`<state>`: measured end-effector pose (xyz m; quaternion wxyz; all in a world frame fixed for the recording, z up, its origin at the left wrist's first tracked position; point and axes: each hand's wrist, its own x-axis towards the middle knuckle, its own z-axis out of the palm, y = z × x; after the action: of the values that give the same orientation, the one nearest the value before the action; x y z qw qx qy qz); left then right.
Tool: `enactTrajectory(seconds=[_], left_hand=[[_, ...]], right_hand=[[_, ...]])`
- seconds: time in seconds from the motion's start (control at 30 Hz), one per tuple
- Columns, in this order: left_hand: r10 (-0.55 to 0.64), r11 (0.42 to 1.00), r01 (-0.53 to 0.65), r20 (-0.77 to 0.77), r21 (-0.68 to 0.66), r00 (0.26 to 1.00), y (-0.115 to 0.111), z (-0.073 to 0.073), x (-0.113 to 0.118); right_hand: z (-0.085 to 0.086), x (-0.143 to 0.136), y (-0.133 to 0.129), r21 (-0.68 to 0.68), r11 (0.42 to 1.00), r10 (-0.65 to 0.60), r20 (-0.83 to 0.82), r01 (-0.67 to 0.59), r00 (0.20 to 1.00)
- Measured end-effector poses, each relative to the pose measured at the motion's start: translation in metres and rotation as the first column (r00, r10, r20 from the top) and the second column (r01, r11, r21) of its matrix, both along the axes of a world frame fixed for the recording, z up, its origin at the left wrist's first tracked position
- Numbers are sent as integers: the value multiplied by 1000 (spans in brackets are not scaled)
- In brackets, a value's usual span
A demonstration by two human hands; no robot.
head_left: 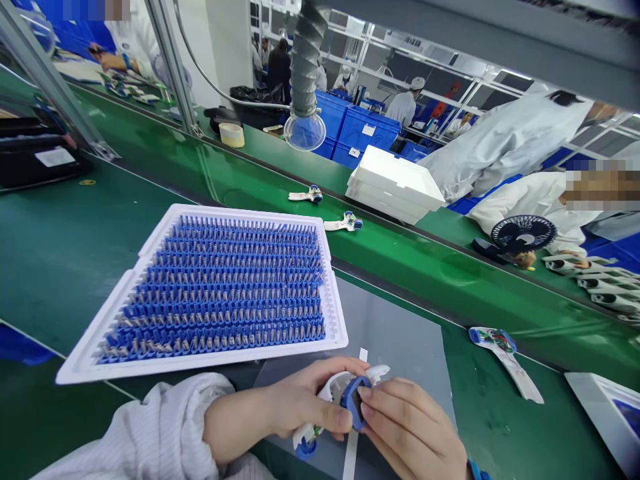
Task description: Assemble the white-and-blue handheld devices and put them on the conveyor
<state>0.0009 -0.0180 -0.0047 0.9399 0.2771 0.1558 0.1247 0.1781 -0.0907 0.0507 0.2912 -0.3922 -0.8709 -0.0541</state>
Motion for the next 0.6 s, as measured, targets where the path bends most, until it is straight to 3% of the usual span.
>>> enactTrajectory(seconds=[0.13,0.33,0.5,0.6], left_hand=[[-6,1000,7,-30,15,1000,-1,-2,1],[-13,977,4,37,212,999,2,-3,1],[-44,951,24,60,309,997,3,3,1],[-40,964,25,51,265,998,2,3,2]], right_hand=[[5,0,1,-34,999,27,-48,-29,998],[9,-3,7,-178,978,29,-410,-111,912],[4,-4,9,-353,917,15,-433,-185,901],[6,-6,8,-414,891,-14,-438,-188,899]])
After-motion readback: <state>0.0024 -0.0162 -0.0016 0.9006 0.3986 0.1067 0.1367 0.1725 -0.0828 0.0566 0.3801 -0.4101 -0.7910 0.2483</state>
